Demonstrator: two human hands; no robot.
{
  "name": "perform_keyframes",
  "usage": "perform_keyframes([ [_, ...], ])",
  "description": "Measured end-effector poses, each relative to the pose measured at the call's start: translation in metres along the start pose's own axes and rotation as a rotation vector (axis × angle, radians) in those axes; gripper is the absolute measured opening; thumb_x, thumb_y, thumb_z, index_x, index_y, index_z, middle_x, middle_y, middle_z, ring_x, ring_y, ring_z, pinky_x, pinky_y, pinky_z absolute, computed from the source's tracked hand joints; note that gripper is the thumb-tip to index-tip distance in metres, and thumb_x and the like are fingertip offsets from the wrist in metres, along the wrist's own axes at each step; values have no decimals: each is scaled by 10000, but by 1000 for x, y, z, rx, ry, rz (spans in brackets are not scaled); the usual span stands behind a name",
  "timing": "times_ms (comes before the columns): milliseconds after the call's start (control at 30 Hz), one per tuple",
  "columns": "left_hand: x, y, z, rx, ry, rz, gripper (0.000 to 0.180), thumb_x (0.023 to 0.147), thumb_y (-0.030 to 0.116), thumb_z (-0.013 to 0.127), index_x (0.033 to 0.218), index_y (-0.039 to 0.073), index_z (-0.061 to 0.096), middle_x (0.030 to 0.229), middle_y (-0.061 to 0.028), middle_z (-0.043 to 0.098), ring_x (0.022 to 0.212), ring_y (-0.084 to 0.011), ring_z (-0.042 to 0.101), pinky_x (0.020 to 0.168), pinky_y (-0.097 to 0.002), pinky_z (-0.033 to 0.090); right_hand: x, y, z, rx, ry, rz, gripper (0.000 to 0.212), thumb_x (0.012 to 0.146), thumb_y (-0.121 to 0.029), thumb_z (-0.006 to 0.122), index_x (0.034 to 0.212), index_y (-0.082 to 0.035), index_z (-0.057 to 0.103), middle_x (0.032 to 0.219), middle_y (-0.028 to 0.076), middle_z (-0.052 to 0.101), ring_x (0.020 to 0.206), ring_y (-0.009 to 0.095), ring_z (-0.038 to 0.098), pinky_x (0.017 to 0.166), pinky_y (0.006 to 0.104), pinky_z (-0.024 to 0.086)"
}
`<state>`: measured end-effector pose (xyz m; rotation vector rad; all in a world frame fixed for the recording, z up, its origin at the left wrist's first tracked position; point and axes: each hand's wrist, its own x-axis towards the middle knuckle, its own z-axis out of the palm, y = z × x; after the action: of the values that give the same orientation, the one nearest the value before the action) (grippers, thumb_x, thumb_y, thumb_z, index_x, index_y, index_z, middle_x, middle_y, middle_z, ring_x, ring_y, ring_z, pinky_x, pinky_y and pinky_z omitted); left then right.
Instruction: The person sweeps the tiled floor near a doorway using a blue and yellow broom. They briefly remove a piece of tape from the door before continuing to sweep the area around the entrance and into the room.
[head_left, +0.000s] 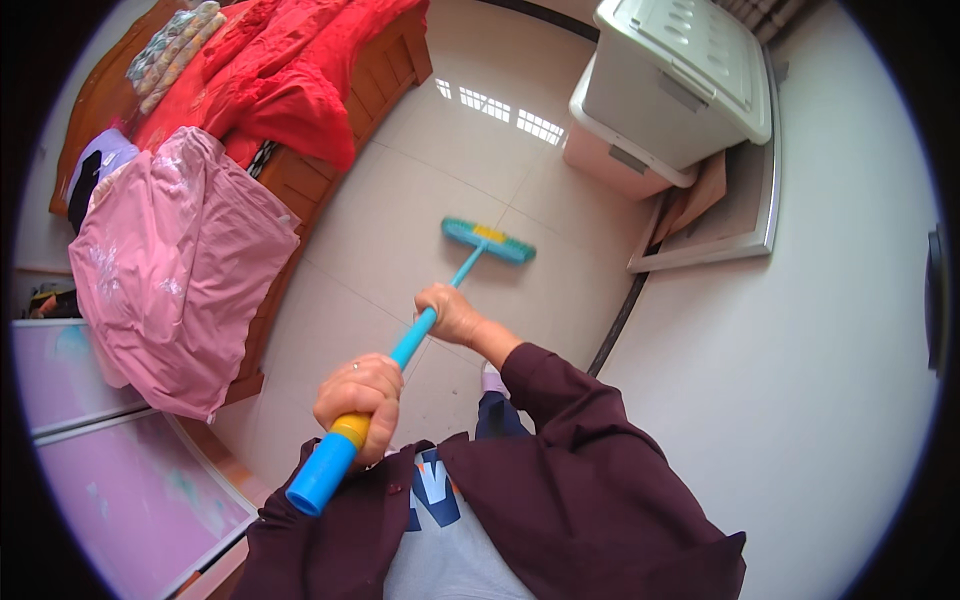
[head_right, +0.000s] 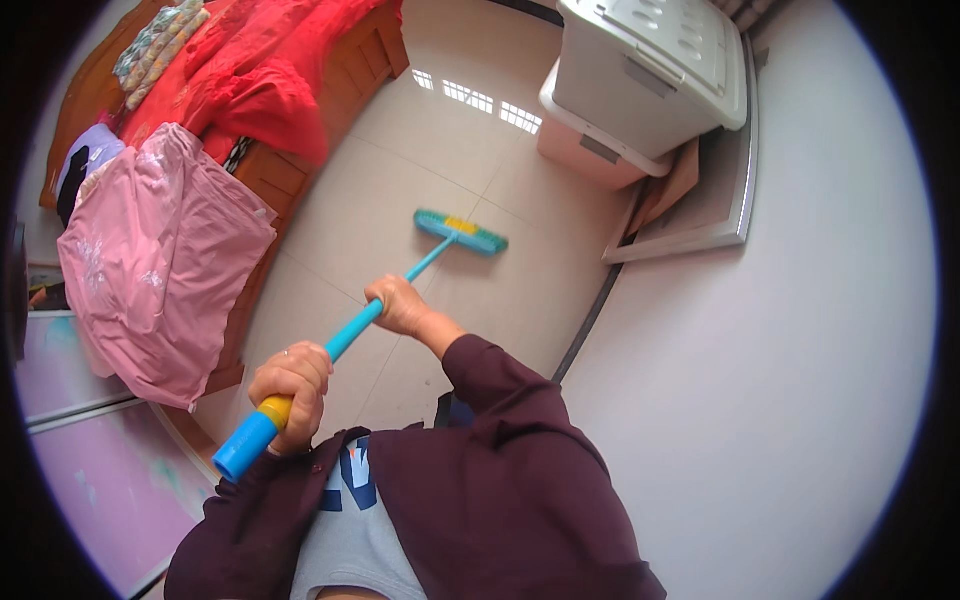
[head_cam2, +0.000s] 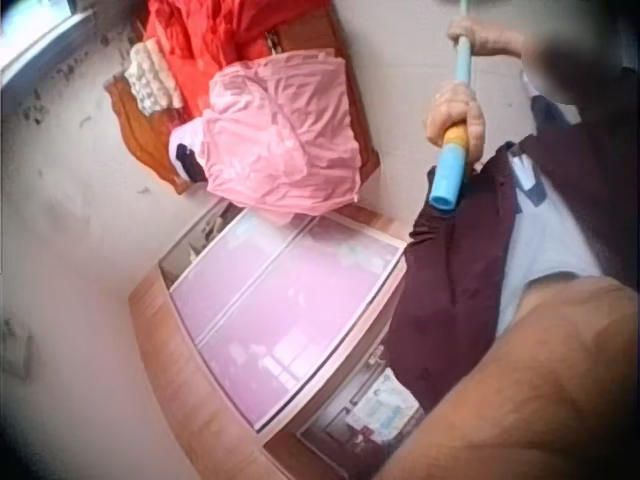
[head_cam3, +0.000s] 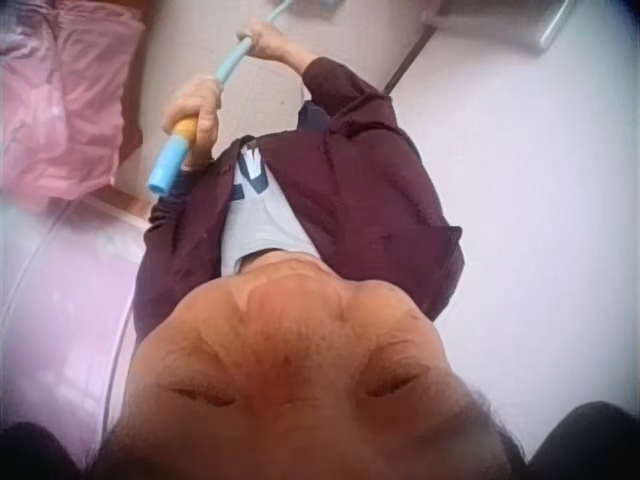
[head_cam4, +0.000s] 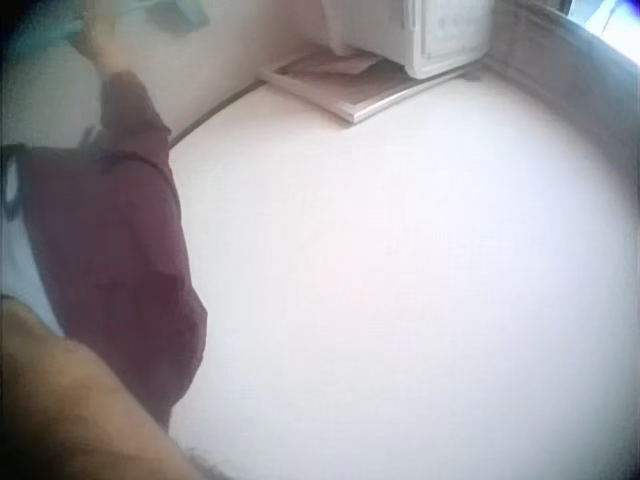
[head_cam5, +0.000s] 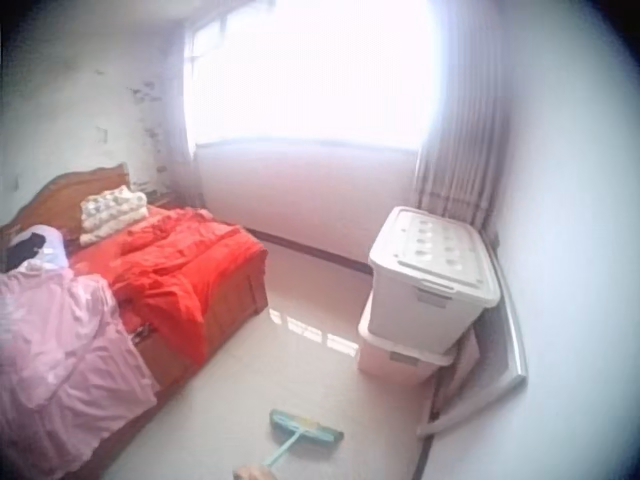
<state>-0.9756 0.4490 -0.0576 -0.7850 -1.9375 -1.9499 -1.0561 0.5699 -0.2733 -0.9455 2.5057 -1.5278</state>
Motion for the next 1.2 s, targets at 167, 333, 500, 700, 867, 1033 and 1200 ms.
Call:
perform_keyframes([
  [167,39,20,4,23,-86,3,115,753,21,586,707,50,485,568,-52,501,476,-177,477,510,-309,424,7,-23,-30,128,-175,9,323,774,-265,725,673,-80,480,668,108,529,659,313,522,587,406,425],
  [333,72,2,-7,-40,-11,49,180,692,8,660,660,56,489,546,-50,498,447,-187,500,478,-285,409,40,-4,-52,211,-349,84,214,713,-145,703,750,-72,505,705,130,550,698,337,554,592,404,442],
  [500,124,-19,-37,-150,-36,102,143,693,19,646,669,55,510,536,-47,508,428,-174,498,459,-281,410,85,45,-57,129,-474,129,159,708,-102,669,741,-55,521,699,148,564,721,359,567,599,421,447],
  [700,194,-67,-83,-234,-73,198,99,724,68,603,690,65,510,554,-28,518,455,-157,511,490,-276,448,166,87,-97,-69,-319,42,145,722,-107,665,697,-46,535,697,187,569,737,398,565,618,458,450],
  [867,219,-141,-81,-83,14,34,140,769,110,642,790,68,510,723,-72,579,689,-188,584,706,-349,485,257,166,-142,-201,-130,90,268,713,-123,751,628,-54,507,645,136,552,678,339,538,625,415,447],
  [1033,252,-235,-52,-38,287,-261,193,829,-39,619,927,66,491,1023,-119,609,1093,-264,576,1057,-445,344,329,272,-188,-349,-101,114,215,683,-65,737,699,-55,523,725,135,567,693,337,541,631,409,449],
  [1200,269,-308,-26,-36,405,-446,137,850,46,666,885,79,537,980,-71,596,1115,-251,558,929,-355,452,365,361,-208,-491,-242,152,198,701,-122,723,709,-60,535,767,146,574,760,374,554,662,435,455],
])
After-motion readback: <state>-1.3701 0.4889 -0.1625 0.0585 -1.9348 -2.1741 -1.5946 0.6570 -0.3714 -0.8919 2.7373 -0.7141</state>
